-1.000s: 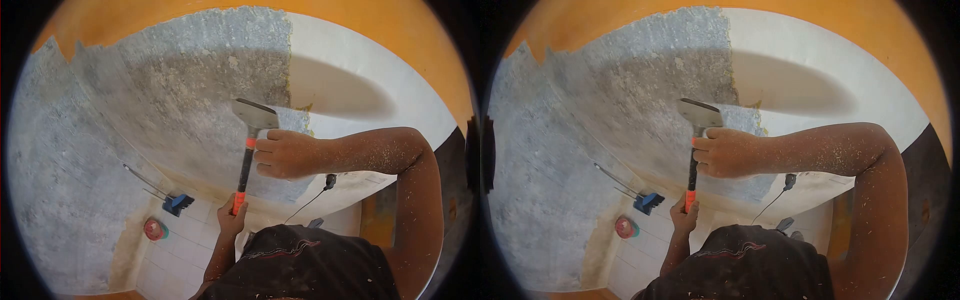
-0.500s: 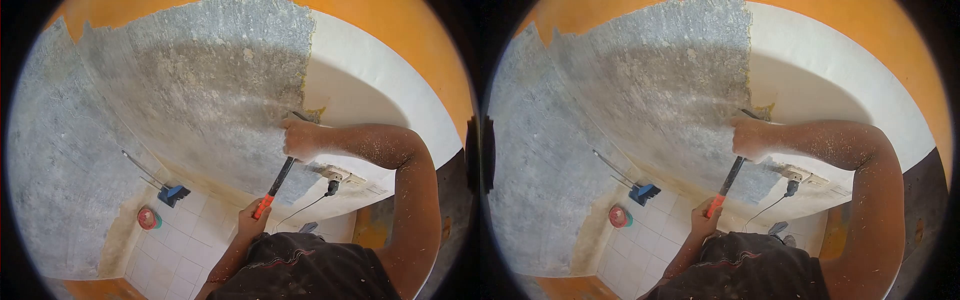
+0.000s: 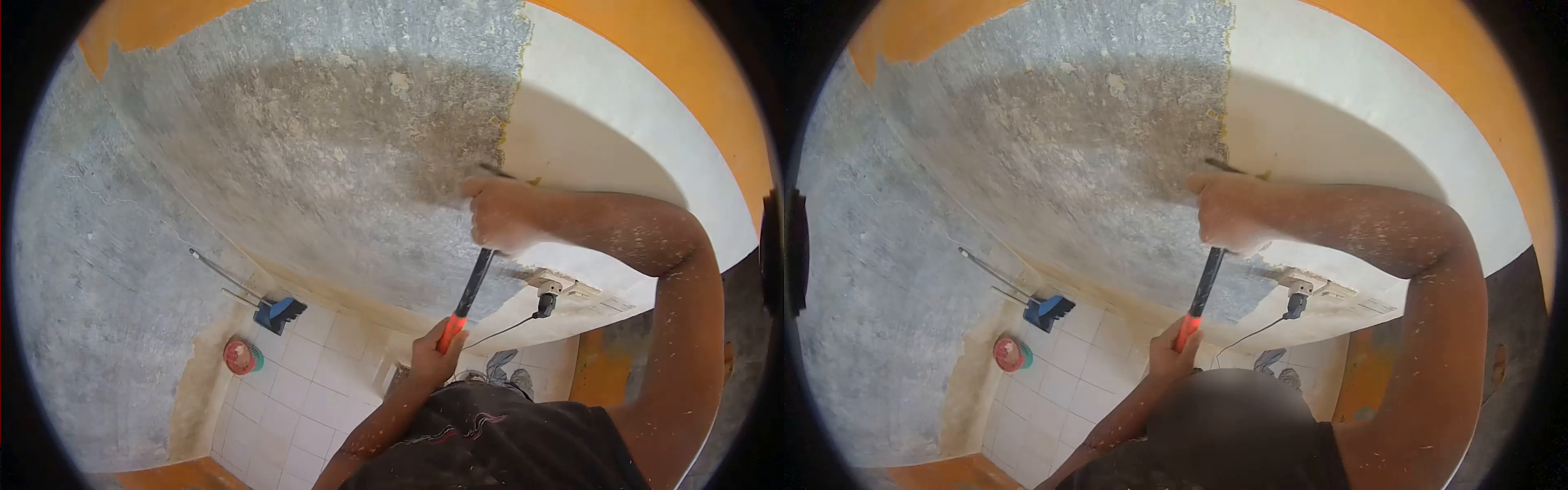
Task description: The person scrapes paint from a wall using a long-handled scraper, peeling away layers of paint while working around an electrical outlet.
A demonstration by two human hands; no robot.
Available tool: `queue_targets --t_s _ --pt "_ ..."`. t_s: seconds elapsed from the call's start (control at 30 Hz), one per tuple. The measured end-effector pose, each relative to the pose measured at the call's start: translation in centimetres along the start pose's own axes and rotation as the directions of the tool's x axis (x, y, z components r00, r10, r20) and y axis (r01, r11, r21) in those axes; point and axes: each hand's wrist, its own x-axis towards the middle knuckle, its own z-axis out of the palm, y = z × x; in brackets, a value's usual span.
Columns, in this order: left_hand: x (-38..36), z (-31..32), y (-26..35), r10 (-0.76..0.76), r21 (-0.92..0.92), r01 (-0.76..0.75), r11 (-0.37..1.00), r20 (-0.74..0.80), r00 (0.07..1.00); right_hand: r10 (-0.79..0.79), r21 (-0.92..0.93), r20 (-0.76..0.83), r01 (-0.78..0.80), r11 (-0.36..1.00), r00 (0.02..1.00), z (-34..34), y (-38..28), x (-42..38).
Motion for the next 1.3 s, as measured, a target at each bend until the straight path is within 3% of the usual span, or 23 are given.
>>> queue_targets --t_s 0.13,0.2,0.3,0.33,0.43,0.5,0.6,0.8,0.87,0.93,1.0,1.13,1.23,1.3 --pt "0.5 -0.1 -1.0 0.074 -0.018 -0.074 0.997 -0.033 0.997 0.033 -0.009 0.056 -0.032 0.999 0.998 -0.1 -0.4 0.2" --pt "-0.1 -1.1 -2.3 0.031 -0.052 -0.031 0.998 0.006 1.000 0.016 -0.001 -0.044 -0.016 1.000 0.999 1.7 -1.5 1.4" --pt "-0.1 -0.2 -2.2 0.017 0.009 -0.017 1.000 0.012 1.000 -0.002 0.053 -0.033 0.003 0.999 0.999 2.2 -1.3 0.8" --pt "0.3 0.3 -2.1 0.079 0.029 -0.079 0.996 -0.001 0.997 -0.009 0.041 -0.030 0.010 0.999 1.000 2.1 -1.0 0.5" --pt "-0.1 0.6 -1.9 0.090 -0.014 -0.090 0.996 -0.022 0.996 0.014 0.044 -0.075 -0.010 0.999 0.997 2.5 -0.9 0.4" --pt "-0.5 -0.9 -2.4 0.023 -0.006 -0.023 1.000 0.018 1.000 0.042 0.081 -0.182 -0.028 0.996 0.982 3.3 -1.5 0.8" --pt "-0.5 -0.2 -2.5 -0.013 0.010 0.013 1.000 0.044 0.999 -0.005 0.046 -0.072 0.009 0.999 0.997 3.3 -1.9 1.0" --pt "0.4 -0.4 -1.5 0.038 0.027 -0.039 0.999 0.014 0.999 0.047 0.074 -0.092 -0.040 0.996 0.995 1.6 -0.6 0.1" --pt "-0.2 -0.9 -1.5 -0.056 -0.006 0.056 0.998 0.067 0.996 0.031 0.051 -0.041 -0.029 0.998 0.999 2.3 -1.6 0.8" --pt "-0.3 0.3 -1.1 -0.011 -0.001 0.011 1.000 0.052 0.999 0.012 0.000 -0.003 -0.012 1.000 1.000 1.6 -1.2 0.5" --pt "-0.1 0.8 -0.1 0.067 -0.039 -0.066 0.997 0.033 0.997 -0.008 0.016 -0.063 0.009 1.000 0.998 0.6 -0.1 -0.8" --pt "-0.6 0.1 -0.4 -0.087 0.004 0.087 0.996 0.061 0.994 0.027 0.072 -0.043 -0.024 0.997 0.999 0.9 -0.6 -0.2" --pt "-0.7 0.8 -1.3 0.013 -0.078 -0.012 0.997 0.011 1.000 -0.014 0.029 -0.030 0.015 0.999 0.999 1.1 -1.2 0.4" --pt "-0.1 1.0 0.1 0.040 0.019 -0.041 0.999 0.037 0.999 -0.013 -0.035 -0.025 0.012 0.999 1.000 0.0 0.0 -0.6"
